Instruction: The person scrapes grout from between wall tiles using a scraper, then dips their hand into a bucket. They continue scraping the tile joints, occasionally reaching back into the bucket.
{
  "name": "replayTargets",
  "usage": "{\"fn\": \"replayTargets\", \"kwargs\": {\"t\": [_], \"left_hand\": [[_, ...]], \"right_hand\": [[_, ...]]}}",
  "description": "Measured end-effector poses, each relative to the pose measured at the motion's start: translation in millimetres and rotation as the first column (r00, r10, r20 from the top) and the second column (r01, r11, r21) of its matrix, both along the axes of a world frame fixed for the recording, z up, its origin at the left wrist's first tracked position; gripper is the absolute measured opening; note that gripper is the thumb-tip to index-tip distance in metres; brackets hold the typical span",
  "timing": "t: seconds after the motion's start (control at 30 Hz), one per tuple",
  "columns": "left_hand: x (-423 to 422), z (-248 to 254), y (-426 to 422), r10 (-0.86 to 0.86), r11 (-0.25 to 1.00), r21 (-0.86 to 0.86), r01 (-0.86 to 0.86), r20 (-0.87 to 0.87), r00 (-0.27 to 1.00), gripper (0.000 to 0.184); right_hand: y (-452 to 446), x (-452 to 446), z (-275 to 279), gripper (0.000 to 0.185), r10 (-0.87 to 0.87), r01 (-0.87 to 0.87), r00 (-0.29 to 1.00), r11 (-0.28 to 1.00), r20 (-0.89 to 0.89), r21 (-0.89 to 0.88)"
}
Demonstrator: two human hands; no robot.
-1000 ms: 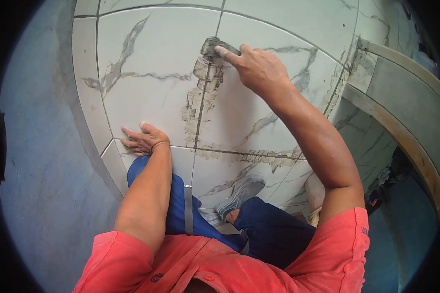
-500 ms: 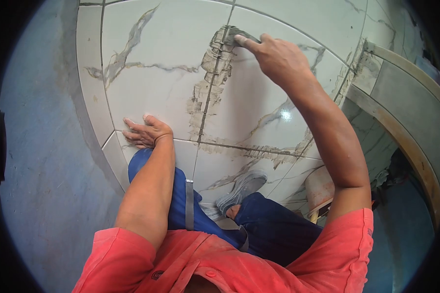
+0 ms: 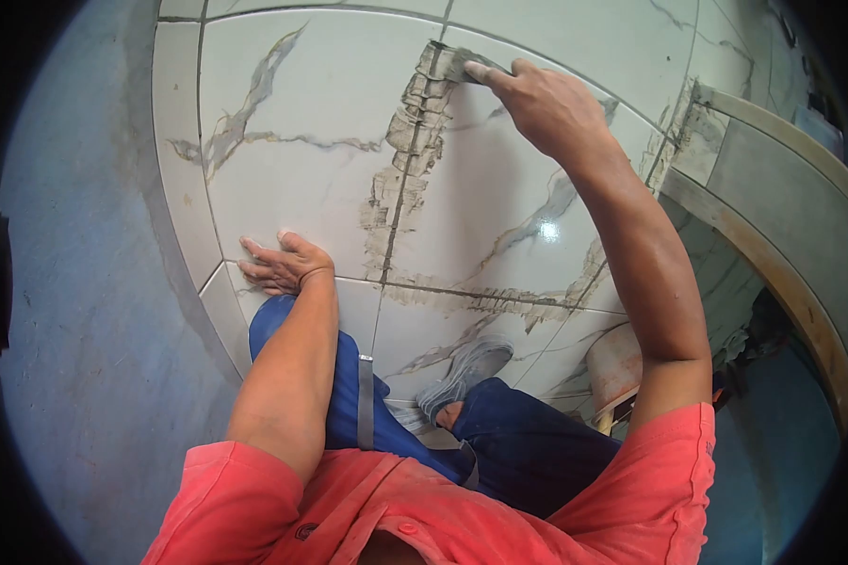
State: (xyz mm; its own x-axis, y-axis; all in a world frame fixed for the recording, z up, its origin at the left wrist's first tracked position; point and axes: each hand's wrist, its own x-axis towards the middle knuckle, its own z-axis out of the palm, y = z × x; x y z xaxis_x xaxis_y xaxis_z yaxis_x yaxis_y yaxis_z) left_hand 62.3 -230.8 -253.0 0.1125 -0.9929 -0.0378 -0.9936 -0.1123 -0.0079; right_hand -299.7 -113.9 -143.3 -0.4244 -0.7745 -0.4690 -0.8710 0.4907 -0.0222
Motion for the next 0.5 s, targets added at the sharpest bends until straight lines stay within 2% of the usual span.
{"fn": "replayTargets", "kwargs": {"t": [0.03, 0.1, 0.17, 0.23, 0.27, 0.3, 0.37, 0.43, 0.5], "left_hand": [[1, -1, 1, -0.005, 1.0, -0.008, 0.005, -0.006, 1.0, 0.076], [0, 0, 3, -0.001, 1.0, -0.007, 0.001, -0.023, 1.0, 0.076], [-3, -1, 1, 0.006, 1.0, -0.015, -0.006, -0.03, 1.0, 0.076], [-3, 3, 2, 0.026, 1.0, 0.009, -0.026, -0.039, 0.999, 0.076], [-1, 3, 2, 0.032, 0.999, 0.008, -0.032, -0.028, 0.999, 0.076], [-1, 2, 2, 0.033, 0.999, 0.007, -0.032, -0.028, 0.999, 0.076], [-4, 1, 0, 0.028, 1.0, 0.006, -0.028, -0.04, 0.999, 0.077], [0, 0, 2, 0.022, 1.0, 0.005, -0.022, -0.036, 0.999, 0.076], [1, 0, 4, 0.011, 1.0, -0.004, -0.011, -0.039, 0.999, 0.076]], "right_hand": [[-1, 0, -1, 0.054, -0.005, 0.005, 1.0, 1.0, -0.005, 0.004], [-9, -2, -13, 0.054, 0.031, -0.038, 0.999, 0.984, -0.038, -0.173], [-14, -3, -22, 0.054, 0.038, -0.048, 0.997, 0.988, -0.069, -0.149], [-13, -3, -27, 0.053, 0.011, -0.013, 1.0, 0.993, -0.017, -0.117], [-8, -4, -26, 0.044, 0.02, -0.022, 1.0, 0.99, -0.015, -0.137], [-6, -4, -21, 0.044, 0.022, -0.023, 1.0, 0.99, -0.007, -0.136], [-3, -8, -8, 0.043, -0.037, 0.038, 0.999, 0.999, -0.019, 0.008], [-8, -10, -1, 0.04, -0.048, 0.048, 0.999, 0.999, -0.014, -0.006], [-21, -14, -6, 0.05, -0.008, 0.001, 0.999, 0.988, -0.045, -0.153]]}}
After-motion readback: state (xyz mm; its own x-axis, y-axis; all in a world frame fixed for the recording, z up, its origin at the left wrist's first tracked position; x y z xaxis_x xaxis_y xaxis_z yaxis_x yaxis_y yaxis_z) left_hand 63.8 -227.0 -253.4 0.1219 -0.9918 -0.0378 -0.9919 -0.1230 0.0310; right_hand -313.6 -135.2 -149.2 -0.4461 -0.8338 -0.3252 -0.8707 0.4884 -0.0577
